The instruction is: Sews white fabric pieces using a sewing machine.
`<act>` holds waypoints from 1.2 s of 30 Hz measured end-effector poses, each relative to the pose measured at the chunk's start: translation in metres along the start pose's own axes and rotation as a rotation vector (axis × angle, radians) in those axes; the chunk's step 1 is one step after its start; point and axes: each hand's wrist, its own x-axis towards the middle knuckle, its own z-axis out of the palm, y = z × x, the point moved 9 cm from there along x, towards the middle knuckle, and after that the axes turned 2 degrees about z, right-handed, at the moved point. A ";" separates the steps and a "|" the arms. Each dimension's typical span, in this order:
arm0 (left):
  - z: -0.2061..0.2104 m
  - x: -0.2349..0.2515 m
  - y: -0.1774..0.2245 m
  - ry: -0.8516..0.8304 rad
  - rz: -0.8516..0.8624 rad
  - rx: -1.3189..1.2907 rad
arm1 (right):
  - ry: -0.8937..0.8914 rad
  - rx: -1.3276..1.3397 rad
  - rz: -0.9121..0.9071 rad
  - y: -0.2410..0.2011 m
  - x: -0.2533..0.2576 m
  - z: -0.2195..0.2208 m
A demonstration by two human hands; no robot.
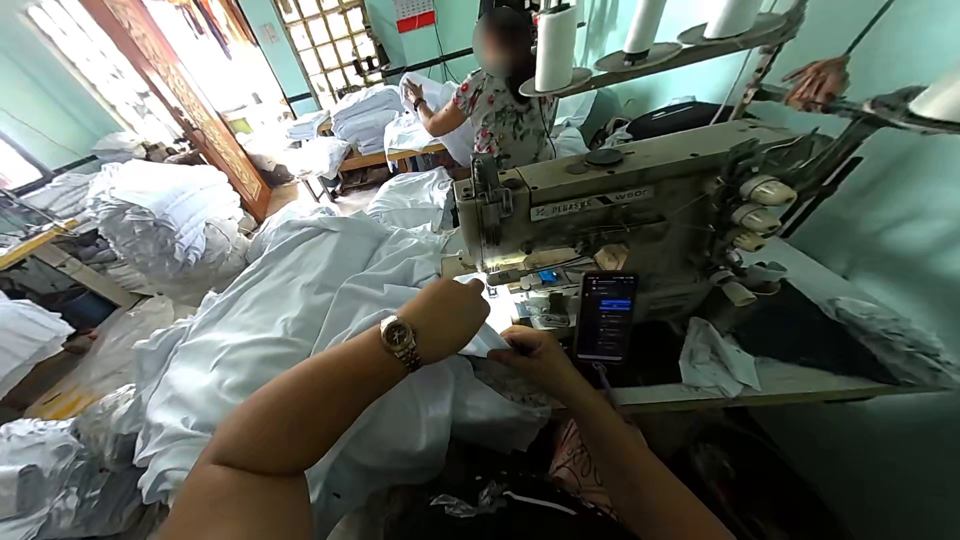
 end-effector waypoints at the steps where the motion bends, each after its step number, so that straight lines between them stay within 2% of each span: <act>1: 0.000 0.000 0.003 -0.009 0.019 -0.003 | 0.001 0.001 -0.003 0.000 0.000 -0.001; 3: 0.003 0.000 0.008 -0.055 0.060 -0.069 | -0.003 0.006 -0.002 0.001 0.000 -0.001; 6: 0.009 -0.001 0.002 -0.073 0.007 -0.082 | -0.014 0.001 0.020 0.001 0.000 0.001; 9: 0.009 -0.001 0.010 -0.089 0.044 -0.118 | -0.009 0.009 0.010 0.002 0.000 0.000; 14: 0.011 0.001 0.007 -0.040 0.013 -0.060 | 0.010 -0.006 0.034 0.003 0.002 -0.001; 17: 0.013 0.002 0.008 -0.055 0.003 -0.112 | 0.017 -0.022 0.048 0.004 0.002 -0.003; 19: 0.013 0.003 0.000 -0.018 -0.045 -0.105 | 0.021 -0.037 0.054 0.004 0.003 -0.003; 22: 0.010 0.001 0.009 0.015 0.009 -0.164 | 0.020 -0.038 0.052 0.003 0.004 -0.006; 28: 0.014 -0.001 -0.008 0.268 -0.018 -0.209 | 0.039 -0.098 0.029 -0.005 -0.003 -0.010; 30: 0.029 -0.001 -0.012 0.326 -0.046 -0.239 | 0.079 -0.151 -0.011 -0.005 -0.014 -0.011; 33: 0.062 0.008 -0.026 0.295 -0.074 -0.322 | 0.157 -0.203 -0.099 -0.007 -0.020 -0.012; 36: 0.074 0.013 -0.032 0.404 -0.029 -0.304 | 0.204 -0.274 -0.116 -0.010 -0.017 -0.015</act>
